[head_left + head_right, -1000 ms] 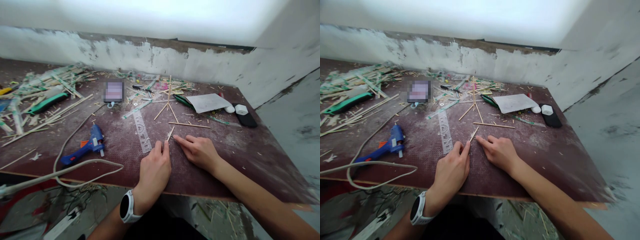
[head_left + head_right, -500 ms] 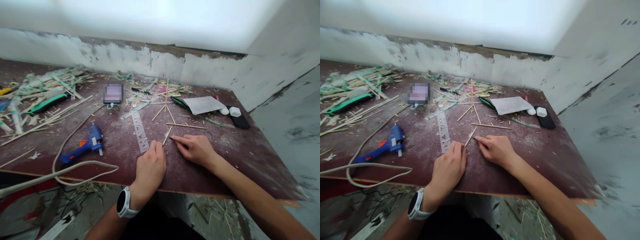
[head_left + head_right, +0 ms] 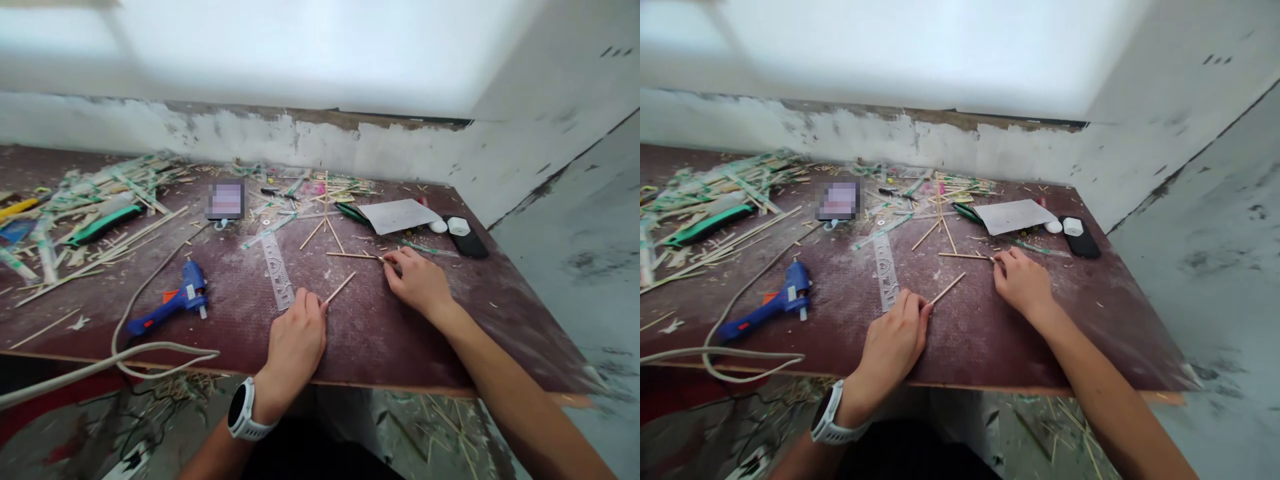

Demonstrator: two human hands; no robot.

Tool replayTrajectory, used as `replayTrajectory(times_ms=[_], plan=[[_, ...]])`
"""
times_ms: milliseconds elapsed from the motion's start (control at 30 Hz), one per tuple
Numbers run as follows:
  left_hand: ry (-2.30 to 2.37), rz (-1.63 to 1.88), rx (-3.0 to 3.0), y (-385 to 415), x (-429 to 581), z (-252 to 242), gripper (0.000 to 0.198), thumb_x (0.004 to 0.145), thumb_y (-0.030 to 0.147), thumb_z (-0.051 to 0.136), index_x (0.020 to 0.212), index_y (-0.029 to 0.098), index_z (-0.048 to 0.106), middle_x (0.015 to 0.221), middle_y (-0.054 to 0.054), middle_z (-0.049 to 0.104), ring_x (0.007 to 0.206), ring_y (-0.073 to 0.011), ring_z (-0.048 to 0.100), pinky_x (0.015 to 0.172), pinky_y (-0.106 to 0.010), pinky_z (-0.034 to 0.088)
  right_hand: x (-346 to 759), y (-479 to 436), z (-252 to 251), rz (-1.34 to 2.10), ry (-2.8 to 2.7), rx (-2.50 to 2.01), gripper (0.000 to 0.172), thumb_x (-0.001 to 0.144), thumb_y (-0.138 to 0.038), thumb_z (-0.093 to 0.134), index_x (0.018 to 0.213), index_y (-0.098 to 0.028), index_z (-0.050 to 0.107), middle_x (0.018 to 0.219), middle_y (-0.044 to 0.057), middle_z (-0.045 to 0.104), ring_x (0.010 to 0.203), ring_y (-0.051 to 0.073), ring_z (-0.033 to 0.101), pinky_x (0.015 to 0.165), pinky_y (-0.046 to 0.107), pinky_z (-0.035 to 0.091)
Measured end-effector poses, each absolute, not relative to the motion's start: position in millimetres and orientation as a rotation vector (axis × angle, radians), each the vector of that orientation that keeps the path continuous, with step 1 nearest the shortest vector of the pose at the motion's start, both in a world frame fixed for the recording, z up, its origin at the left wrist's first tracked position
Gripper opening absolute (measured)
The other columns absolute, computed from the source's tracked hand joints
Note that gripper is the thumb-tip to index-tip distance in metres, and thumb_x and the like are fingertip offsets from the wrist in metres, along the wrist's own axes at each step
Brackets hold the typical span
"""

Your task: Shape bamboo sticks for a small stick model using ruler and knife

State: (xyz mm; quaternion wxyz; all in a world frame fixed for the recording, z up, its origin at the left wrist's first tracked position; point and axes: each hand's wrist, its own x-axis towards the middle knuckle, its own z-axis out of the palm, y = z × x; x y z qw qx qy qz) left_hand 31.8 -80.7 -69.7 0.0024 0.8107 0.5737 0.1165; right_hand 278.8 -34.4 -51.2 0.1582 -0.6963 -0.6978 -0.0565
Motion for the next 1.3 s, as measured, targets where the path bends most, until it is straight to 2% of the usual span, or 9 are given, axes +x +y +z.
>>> replayTrajectory(times_ms=[100, 200, 267, 333, 433, 533, 733, 900, 1300], plan=[[1.675, 0.653, 2.659, -80.3, 24.0, -69.8, 0.017, 0.105, 0.019, 0.045, 0.091, 0.018, 0.055, 0.092, -0.007, 0.060, 0.082, -0.0240, 0.063, 0.070, -0.035, 0.052, 275.9, -36.7, -50.8, -0.163, -2.078, -1.621, 0.028, 0.099, -0.029, 0.056, 0.117, -0.016, 0.074, 0.114, 0.014, 0.074, 0.106, 0.031, 0.071, 0.093, 0.044, 0.057], [1.537, 0.918, 2.758, -74.5, 16.2, -63.7, 0.015, 0.106, 0.016, 0.044, 0.093, 0.017, 0.053, 0.094, -0.009, 0.060, 0.086, -0.0246, 0.059, 0.079, -0.038, 0.052, 266.0, -43.0, -48.7, 0.010, -2.133, -1.186, 0.030, 0.101, -0.027, 0.058, 0.128, -0.020, 0.068, 0.125, 0.012, 0.071, 0.115, 0.025, 0.068, 0.102, 0.038, 0.055], [1.443, 0.976, 2.799, -67.8, 11.3, -55.7, 0.016, 0.107, 0.017, 0.042, 0.094, 0.017, 0.051, 0.091, -0.007, 0.058, 0.080, -0.0220, 0.057, 0.074, -0.036, 0.050, 258.8, -47.9, -48.3, 0.024, -2.132, -1.050, 0.030, 0.100, -0.026, 0.062, 0.129, -0.023, 0.067, 0.123, 0.010, 0.072, 0.112, 0.022, 0.069, 0.098, 0.034, 0.056], [1.349, 0.958, 2.884, -60.0, 7.0, -45.8, 0.017, 0.108, 0.019, 0.041, 0.094, 0.018, 0.050, 0.086, -0.004, 0.057, 0.074, -0.0204, 0.055, 0.069, -0.034, 0.048, 254.0, -51.5, -49.0, -0.051, -2.117, -1.010, 0.025, 0.099, -0.023, 0.063, 0.124, -0.023, 0.069, 0.110, 0.008, 0.075, 0.099, 0.020, 0.072, 0.089, 0.031, 0.058], [1.149, 0.819, 3.086, -49.2, 4.1, -31.5, 0.013, 0.108, 0.018, 0.041, 0.104, 0.016, 0.053, 0.090, -0.004, 0.059, 0.074, -0.0209, 0.056, 0.067, -0.035, 0.048, 250.9, -54.5, -50.4, -0.134, -2.096, -0.989, 0.018, 0.100, -0.018, 0.061, 0.115, -0.022, 0.071, 0.094, 0.005, 0.077, 0.081, 0.017, 0.072, 0.074, 0.027, 0.056], [0.945, 0.679, 3.249, -41.8, 6.4, -21.7, 0.014, 0.105, 0.014, 0.045, 0.114, 0.014, 0.055, 0.093, -0.005, 0.062, 0.077, -0.0219, 0.060, 0.063, -0.034, 0.048, 247.6, -57.5, -50.7, -0.177, -2.121, -0.958, 0.014, 0.099, -0.017, 0.063, 0.111, -0.019, 0.070, 0.086, 0.005, 0.077, 0.072, 0.016, 0.071, 0.068, 0.026, 0.054], [0.681, 0.743, 3.315, -31.6, 13.6, -17.8, 0.010, 0.102, 0.013, 0.050, 0.105, 0.014, 0.059, 0.088, -0.004, 0.062, 0.073, -0.0202, 0.060, 0.060, -0.034, 0.047, 238.7, -65.7, -50.0, -0.197, -2.102, -0.953, 0.009, 0.097, -0.013, 0.064, 0.104, -0.017, 0.067, 0.086, 0.006, 0.078, 0.073, 0.016, 0.074, 0.067, 0.025, 0.054], [0.610, 0.919, 3.235, -23.5, 12.9, -28.3, 0.013, 0.102, 0.014, 0.051, 0.111, 0.013, 0.060, 0.087, -0.003, 0.065, 0.074, -0.0181, 0.063, 0.061, -0.031, 0.048, 236.8, -66.7, -51.5, -0.244, -2.122, -0.963, 0.020, 0.099, -0.014, 0.062, 0.118, -0.017, 0.066, 0.078, 0.002, 0.075, 0.064, 0.013, 0.069, 0.061, 0.025, 0.051], [0.706, 1.092, 3.091, -26.9, 15.1, -40.0, 0.019, 0.102, 0.016, 0.055, 0.119, 0.014, 0.061, 0.092, -0.004, 0.073, 0.075, -0.0167, 0.068, 0.061, -0.029, 0.052, 236.8, -69.3, -56.5, -0.200, -2.156, -0.986, 0.030, 0.098, -0.011, 0.061, 0.127, -0.014, 0.066, 0.087, 0.006, 0.077, 0.070, 0.016, 0.073, 0.063, 0.026, 0.055]])
